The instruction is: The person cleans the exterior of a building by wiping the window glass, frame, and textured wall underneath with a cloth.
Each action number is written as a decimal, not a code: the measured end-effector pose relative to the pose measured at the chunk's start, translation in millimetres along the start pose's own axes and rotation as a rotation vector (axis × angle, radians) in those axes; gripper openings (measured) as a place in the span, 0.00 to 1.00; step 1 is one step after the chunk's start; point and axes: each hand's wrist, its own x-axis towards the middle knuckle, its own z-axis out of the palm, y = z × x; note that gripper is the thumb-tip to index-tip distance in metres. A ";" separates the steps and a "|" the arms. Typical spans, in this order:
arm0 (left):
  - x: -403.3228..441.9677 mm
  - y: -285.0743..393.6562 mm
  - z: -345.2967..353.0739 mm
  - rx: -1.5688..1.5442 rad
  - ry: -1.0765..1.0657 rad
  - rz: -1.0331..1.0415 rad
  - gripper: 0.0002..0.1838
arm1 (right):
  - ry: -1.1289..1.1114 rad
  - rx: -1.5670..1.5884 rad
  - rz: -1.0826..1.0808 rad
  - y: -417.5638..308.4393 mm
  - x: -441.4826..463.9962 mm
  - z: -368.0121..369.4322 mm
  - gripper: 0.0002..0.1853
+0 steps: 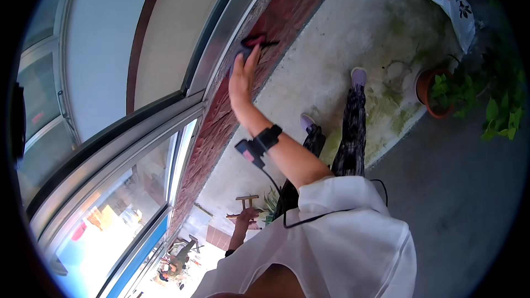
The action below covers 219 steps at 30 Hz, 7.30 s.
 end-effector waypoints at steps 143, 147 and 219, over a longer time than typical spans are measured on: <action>183.2 338.6 402.3 1.121 -0.045 0.534 0.42 | 0.132 0.307 0.391 43.2 530.3 -196.9 0.29; 190.3 400.8 417.8 1.274 0.030 0.609 0.35 | 0.245 0.035 0.039 98.3 564.5 -190.5 0.29; 237.3 378.9 387.2 1.551 -0.243 0.629 0.19 | 0.117 0.870 0.433 -57.7 360.8 -144.7 0.32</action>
